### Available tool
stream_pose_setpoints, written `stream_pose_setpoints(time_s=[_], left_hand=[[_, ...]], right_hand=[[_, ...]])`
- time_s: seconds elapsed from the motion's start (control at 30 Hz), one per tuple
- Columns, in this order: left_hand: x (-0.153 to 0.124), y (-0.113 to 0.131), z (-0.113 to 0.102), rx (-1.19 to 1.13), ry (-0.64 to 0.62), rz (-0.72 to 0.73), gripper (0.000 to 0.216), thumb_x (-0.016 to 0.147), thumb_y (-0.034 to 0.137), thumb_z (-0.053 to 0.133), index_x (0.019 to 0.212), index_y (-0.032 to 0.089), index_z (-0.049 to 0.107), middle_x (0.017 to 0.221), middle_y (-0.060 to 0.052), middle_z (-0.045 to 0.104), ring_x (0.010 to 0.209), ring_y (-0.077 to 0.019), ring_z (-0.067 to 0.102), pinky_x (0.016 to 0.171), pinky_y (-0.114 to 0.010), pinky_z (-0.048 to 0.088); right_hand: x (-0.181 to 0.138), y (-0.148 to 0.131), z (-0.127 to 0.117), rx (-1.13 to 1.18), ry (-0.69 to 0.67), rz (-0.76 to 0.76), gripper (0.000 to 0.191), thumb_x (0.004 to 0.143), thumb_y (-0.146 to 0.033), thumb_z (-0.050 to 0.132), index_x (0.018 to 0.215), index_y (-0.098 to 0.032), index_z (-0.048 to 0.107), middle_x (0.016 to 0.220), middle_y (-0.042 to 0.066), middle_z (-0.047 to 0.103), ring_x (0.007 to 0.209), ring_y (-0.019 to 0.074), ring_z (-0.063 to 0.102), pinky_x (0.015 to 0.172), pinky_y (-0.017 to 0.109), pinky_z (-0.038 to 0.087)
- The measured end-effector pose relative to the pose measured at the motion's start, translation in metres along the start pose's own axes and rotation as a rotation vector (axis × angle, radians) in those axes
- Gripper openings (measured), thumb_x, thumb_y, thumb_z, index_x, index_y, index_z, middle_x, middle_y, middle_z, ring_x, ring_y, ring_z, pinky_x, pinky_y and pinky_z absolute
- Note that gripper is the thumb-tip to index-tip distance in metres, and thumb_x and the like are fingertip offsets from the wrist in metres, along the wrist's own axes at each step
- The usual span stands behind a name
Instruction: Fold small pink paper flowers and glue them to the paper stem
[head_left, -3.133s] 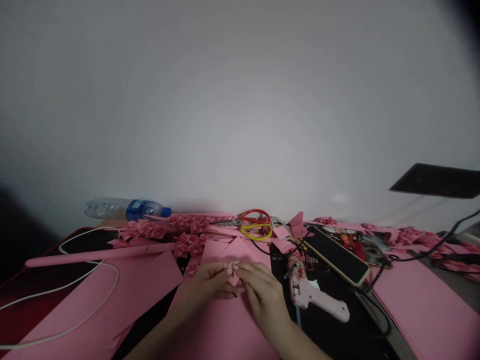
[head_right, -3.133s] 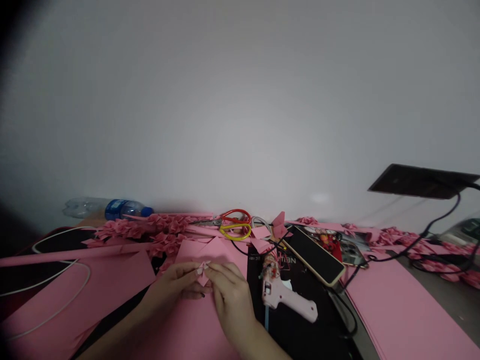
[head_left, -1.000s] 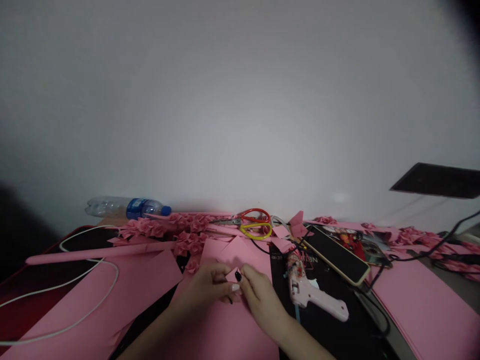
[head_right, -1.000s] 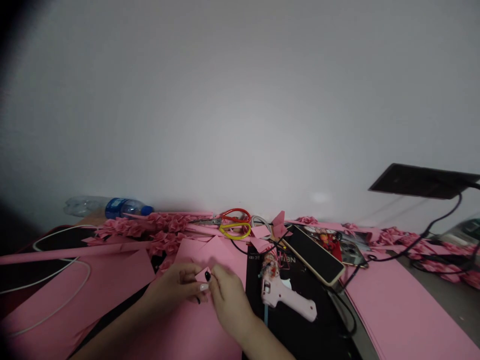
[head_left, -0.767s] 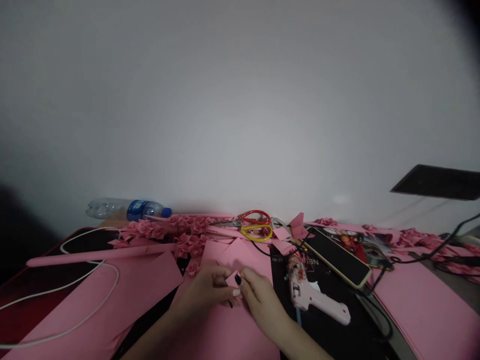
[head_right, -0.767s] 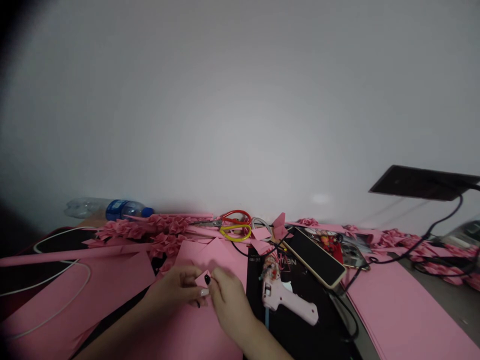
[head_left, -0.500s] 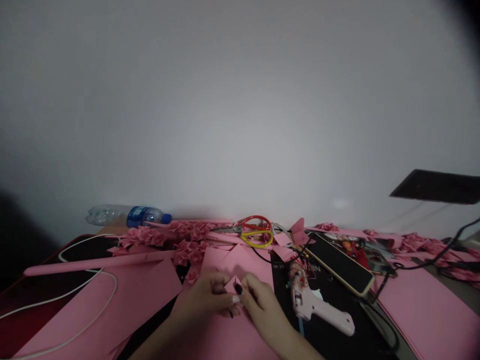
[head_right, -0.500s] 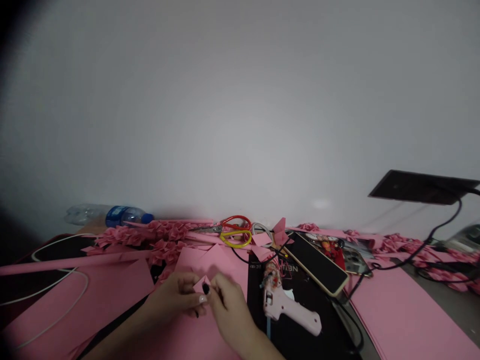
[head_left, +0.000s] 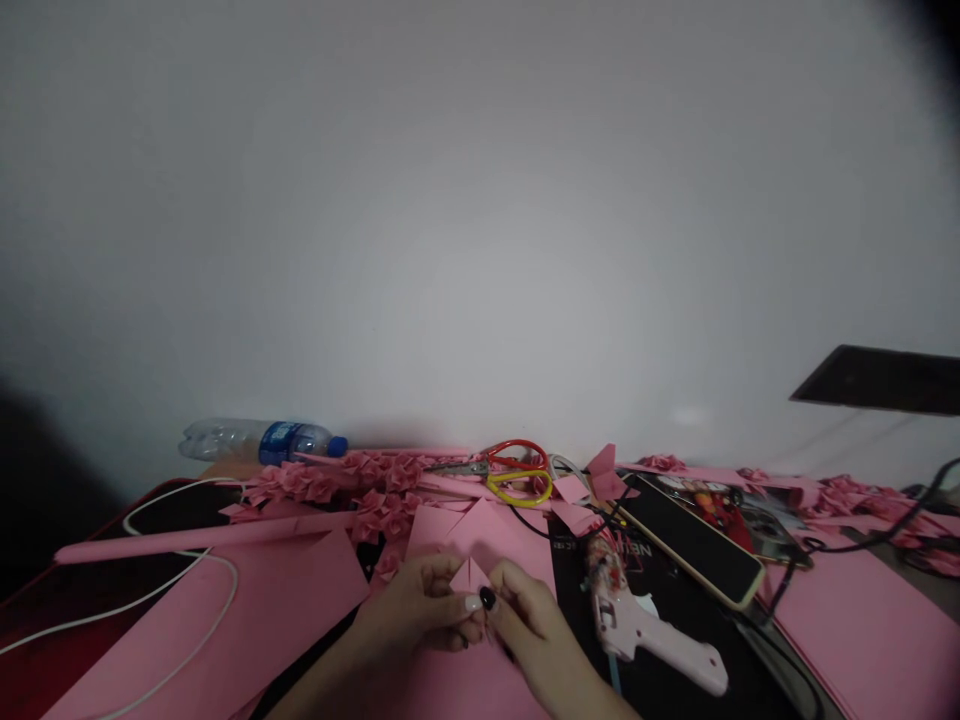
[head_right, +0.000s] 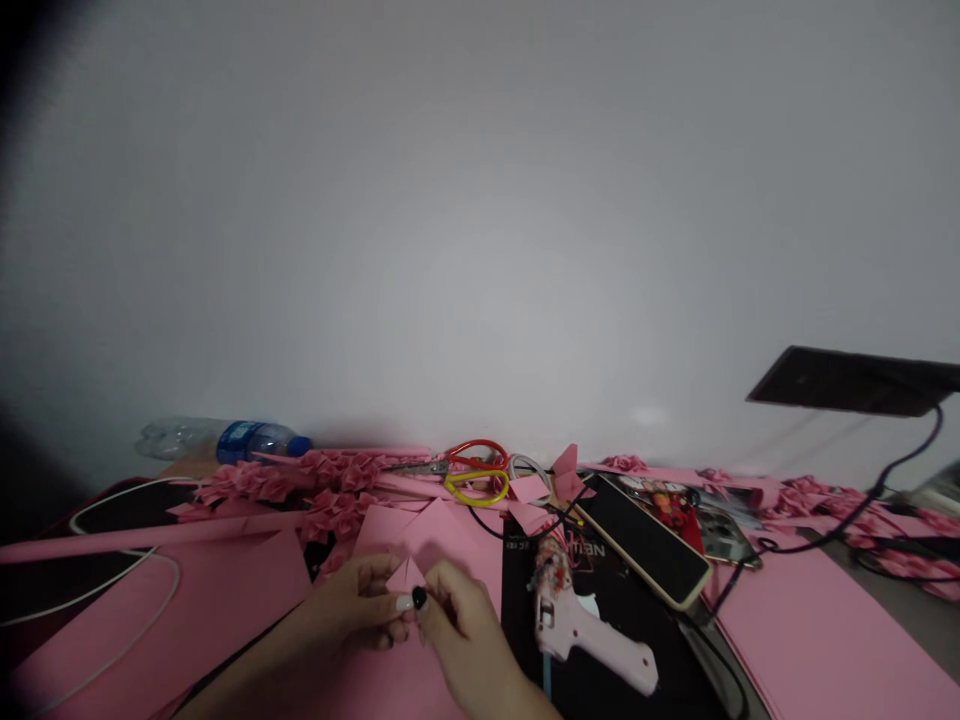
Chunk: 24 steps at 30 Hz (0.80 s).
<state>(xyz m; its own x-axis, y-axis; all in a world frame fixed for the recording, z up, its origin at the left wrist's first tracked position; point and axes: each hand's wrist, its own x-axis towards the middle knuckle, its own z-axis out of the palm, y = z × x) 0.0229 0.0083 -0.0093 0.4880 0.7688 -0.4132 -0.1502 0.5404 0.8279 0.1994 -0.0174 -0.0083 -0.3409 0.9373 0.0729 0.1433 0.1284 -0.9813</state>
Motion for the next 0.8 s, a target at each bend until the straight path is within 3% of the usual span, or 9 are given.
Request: stream_pose_setpoints(time_s=[0.13, 0.3, 0.5, 0.8], left_hand=[[0.0000, 0.0011, -0.0002, 0.004, -0.056, -0.002, 0.049, 0.053, 0.043, 0.092, 0.081, 0.014, 0.065, 0.069, -0.002, 0.072, 0.057, -0.0103, 0.064, 0.055, -0.020, 0.041], [-0.0007, 0.0020, 0.0012, -0.046, 0.011, -0.005, 0.050, 0.052, 0.041, 0.093, 0.080, 0.016, 0.059, 0.070, -0.001, 0.072, 0.057, -0.0105, 0.065, 0.054, -0.019, 0.041], [-0.0031, 0.0053, 0.0047, -0.053, 0.007, -0.024, 0.056, 0.046, 0.044, 0.094, 0.077, 0.017, 0.057, 0.068, 0.000, 0.072, 0.056, -0.0098, 0.064, 0.052, -0.018, 0.040], [0.0010, -0.0015, 0.0009, -0.090, -0.015, -0.029, 0.057, 0.049, 0.041, 0.094, 0.081, 0.018, 0.053, 0.066, 0.001, 0.072, 0.054, -0.0095, 0.065, 0.051, -0.017, 0.039]], right_hand=[[0.0005, -0.0018, -0.0017, 0.026, -0.014, 0.029, 0.033, 0.094, -0.044, 0.048, 0.071, -0.021, 0.044, 0.061, -0.005, 0.042, 0.056, 0.0117, 0.036, 0.052, 0.024, 0.028], [0.0007, -0.0026, -0.0023, 0.086, -0.028, 0.036, 0.030, 0.091, -0.044, 0.051, 0.073, -0.021, 0.046, 0.060, -0.005, 0.043, 0.053, 0.0110, 0.037, 0.050, 0.023, 0.029], [0.0009, 0.0021, -0.0025, 0.047, -0.016, 0.043, 0.026, 0.092, -0.036, 0.050, 0.072, -0.021, 0.045, 0.058, -0.006, 0.042, 0.052, 0.0107, 0.037, 0.048, 0.022, 0.028], [0.0016, 0.0027, -0.0023, 0.071, -0.041, 0.030, 0.033, 0.092, -0.047, 0.051, 0.073, -0.021, 0.045, 0.059, -0.006, 0.043, 0.051, 0.0105, 0.037, 0.049, 0.022, 0.029]])
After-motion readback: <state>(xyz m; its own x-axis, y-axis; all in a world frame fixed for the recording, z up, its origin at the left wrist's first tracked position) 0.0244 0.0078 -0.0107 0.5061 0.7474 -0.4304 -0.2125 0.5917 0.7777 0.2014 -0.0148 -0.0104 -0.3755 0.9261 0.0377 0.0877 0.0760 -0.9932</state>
